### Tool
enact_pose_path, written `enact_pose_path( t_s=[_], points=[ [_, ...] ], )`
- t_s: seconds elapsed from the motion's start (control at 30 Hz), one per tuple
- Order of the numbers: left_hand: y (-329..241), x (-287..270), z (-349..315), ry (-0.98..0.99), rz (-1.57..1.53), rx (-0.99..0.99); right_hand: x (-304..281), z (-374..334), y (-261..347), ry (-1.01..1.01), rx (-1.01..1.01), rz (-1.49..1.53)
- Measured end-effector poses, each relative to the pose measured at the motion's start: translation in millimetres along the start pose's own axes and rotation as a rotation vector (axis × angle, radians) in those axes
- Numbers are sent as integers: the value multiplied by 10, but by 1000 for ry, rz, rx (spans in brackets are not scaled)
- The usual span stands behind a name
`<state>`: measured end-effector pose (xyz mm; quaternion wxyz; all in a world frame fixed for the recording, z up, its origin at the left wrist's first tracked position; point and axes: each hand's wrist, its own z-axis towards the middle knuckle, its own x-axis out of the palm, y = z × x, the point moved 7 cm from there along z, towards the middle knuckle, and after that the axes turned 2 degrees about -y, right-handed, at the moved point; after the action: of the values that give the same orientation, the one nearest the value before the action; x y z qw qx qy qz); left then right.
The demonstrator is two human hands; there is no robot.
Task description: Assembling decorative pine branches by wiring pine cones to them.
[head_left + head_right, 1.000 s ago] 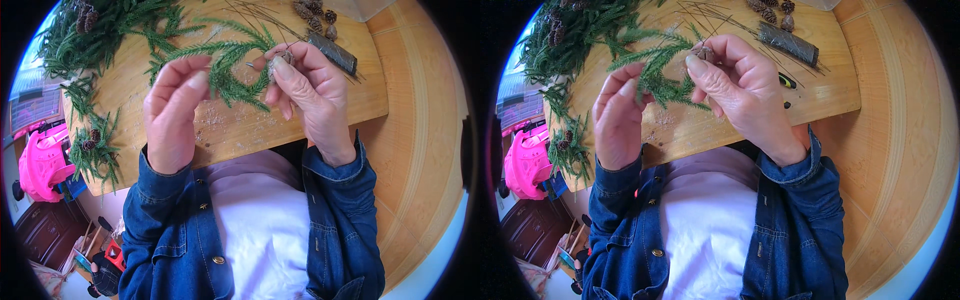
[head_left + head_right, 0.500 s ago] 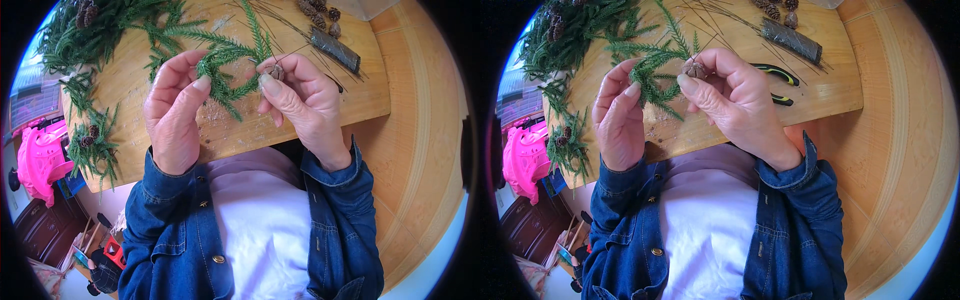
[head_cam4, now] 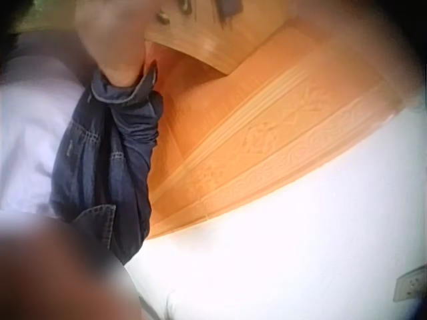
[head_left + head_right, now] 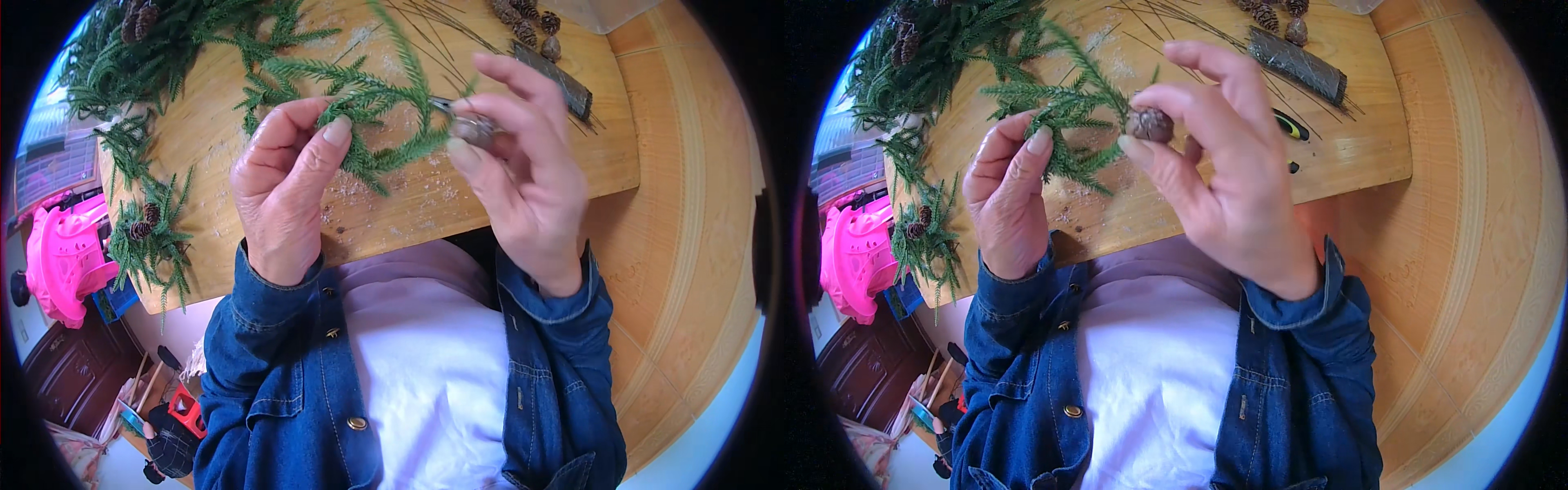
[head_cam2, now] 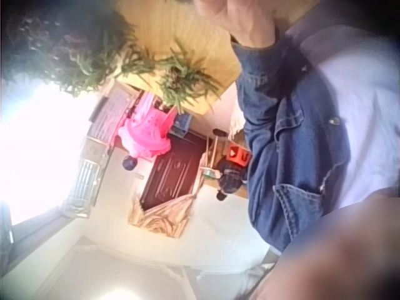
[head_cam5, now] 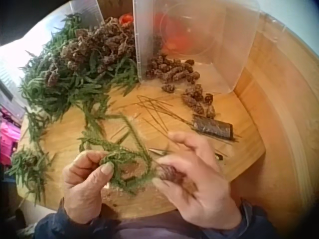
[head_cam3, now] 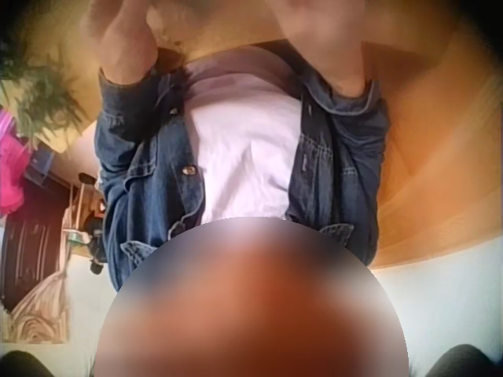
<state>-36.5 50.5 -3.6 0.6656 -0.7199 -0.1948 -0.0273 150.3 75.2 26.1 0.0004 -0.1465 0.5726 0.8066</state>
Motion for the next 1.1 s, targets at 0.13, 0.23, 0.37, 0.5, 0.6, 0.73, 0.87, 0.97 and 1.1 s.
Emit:
enact_pose_path(
  t_s=[0.13, 0.23, 0.37, 0.5, 0.6, 0.73, 0.87, 0.97, 1.1],
  points=[
    [-35, 10, -12, 13, 96, 46, 68, -43, 360, -1, -367, -172],
    [-111, 80, -42, 38, 151, 113, 211, -38, 336, 107, -293, -211],
    [-113, 52, -44, 22, 123, 128, 220, -20, 241, 120, -259, -213],
    [-118, 54, -43, 49, 110, 117, 235, -8, 210, 116, -237, -219],
    [-133, 78, -71, 47, 119, 117, 247, 11, 193, 109, -223, -205],
    [-137, 95, -60, 99, 69, 82, 241, 20, 186, 76, -185, -173],
    [-107, 67, -43, 121, 15, 20, 212, 36, 160, 116, -183, -195],
    [-65, 9, -1, 111, 21, 5, 167, 22, 182, 168, -190, -131],
    [-38, -36, 41, 131, 41, -5, 137, 77, 218, 216, -194, -78]
  ],
)
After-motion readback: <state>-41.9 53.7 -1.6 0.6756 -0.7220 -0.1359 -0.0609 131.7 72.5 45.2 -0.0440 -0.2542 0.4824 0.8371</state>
